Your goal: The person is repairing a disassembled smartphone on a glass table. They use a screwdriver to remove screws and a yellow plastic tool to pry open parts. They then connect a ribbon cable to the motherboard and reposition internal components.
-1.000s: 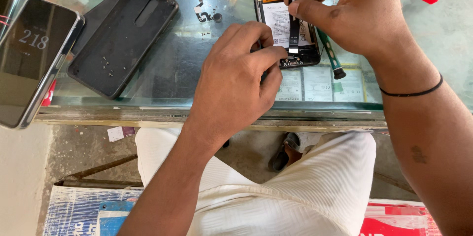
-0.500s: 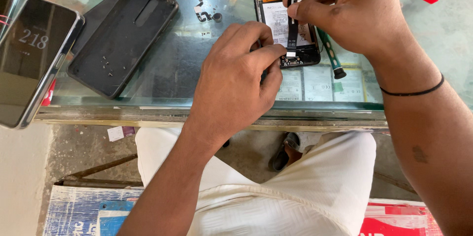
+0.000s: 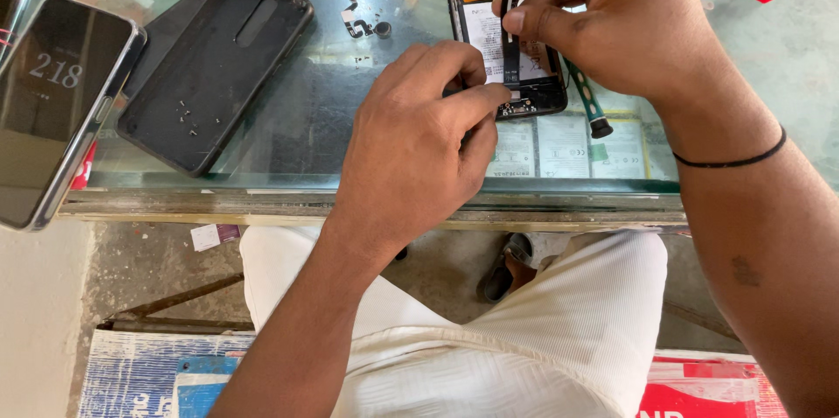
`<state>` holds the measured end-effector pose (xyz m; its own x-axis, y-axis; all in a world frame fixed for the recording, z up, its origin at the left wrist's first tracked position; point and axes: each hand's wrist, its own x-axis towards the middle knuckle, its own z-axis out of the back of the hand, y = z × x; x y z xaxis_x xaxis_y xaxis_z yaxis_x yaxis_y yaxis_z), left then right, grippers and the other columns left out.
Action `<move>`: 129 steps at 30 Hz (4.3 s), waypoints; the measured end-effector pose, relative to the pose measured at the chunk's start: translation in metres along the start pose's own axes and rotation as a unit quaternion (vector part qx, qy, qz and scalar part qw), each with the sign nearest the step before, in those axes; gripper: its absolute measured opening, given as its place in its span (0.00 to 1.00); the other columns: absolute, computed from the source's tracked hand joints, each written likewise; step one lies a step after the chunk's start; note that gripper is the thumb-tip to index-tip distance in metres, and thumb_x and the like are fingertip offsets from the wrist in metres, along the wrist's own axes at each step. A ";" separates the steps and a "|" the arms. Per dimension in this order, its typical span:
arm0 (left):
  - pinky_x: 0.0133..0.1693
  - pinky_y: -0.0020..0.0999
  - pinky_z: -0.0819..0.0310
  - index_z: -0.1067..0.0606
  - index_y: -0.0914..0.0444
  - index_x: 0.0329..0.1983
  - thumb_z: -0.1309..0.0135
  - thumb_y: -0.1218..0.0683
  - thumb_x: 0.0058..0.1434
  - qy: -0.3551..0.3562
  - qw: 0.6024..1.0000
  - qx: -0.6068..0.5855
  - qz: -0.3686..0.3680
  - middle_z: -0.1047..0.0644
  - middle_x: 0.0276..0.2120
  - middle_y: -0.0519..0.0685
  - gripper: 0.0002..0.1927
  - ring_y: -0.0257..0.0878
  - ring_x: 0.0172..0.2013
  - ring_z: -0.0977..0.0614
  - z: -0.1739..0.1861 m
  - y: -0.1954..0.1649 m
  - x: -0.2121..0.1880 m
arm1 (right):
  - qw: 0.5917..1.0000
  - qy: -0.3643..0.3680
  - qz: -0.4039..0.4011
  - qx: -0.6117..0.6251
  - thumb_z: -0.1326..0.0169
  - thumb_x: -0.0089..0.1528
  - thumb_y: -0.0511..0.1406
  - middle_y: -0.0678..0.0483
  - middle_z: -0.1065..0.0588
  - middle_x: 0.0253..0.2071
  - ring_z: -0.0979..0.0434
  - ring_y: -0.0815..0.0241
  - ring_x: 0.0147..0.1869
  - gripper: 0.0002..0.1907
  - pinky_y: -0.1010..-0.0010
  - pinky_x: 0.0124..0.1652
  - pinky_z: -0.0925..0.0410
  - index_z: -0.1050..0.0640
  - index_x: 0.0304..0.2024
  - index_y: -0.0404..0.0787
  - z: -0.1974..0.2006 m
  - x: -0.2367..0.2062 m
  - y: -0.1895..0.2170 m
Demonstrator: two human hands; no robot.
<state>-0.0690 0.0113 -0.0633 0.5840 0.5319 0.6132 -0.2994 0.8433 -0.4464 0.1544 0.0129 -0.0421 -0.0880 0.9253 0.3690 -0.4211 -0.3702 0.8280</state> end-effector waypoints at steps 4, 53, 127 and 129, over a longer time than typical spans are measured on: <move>0.49 0.43 0.25 0.17 0.65 0.40 0.38 0.62 0.58 0.000 1.000 0.007 -0.007 0.23 0.42 0.49 0.07 0.46 0.45 0.21 0.000 -0.001 0.001 | 1.000 0.004 -0.017 -0.021 0.41 0.61 0.19 0.51 0.25 0.48 0.18 0.64 0.47 0.16 0.77 0.43 0.23 0.28 0.48 0.32 -0.002 0.001 0.008; 0.45 0.40 0.23 0.16 0.64 0.38 0.37 0.61 0.56 0.006 0.999 -0.001 0.033 0.22 0.42 0.47 0.07 0.44 0.45 0.21 0.001 -0.005 0.002 | 0.999 0.028 -0.021 0.009 0.42 0.66 0.18 0.50 0.23 0.45 0.17 0.63 0.45 0.16 0.76 0.39 0.25 0.32 0.51 0.33 -0.002 0.001 0.014; 0.46 0.39 0.22 0.16 0.62 0.34 0.37 0.61 0.56 -0.011 0.999 -0.004 0.040 0.20 0.43 0.46 0.04 0.45 0.47 0.20 0.002 -0.002 0.002 | 0.997 0.066 -0.049 0.008 0.39 0.59 0.17 0.47 0.22 0.44 0.18 0.64 0.43 0.24 0.75 0.41 0.22 0.31 0.53 0.34 0.001 -0.001 0.012; 0.46 0.40 0.22 0.16 0.62 0.34 0.37 0.61 0.56 -0.011 0.999 -0.005 0.041 0.20 0.43 0.46 0.04 0.45 0.47 0.20 0.002 -0.003 0.001 | 0.997 0.068 -0.046 0.002 0.38 0.59 0.18 0.47 0.21 0.44 0.17 0.64 0.43 0.24 0.75 0.41 0.22 0.31 0.53 0.33 0.000 -0.001 0.014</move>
<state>-0.0692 0.0097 -0.0598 0.5410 0.6012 0.5882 -0.3375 0.7957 -0.5029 0.1488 0.0068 -0.0303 -0.1710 0.9577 0.2315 -0.4294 -0.2839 0.8573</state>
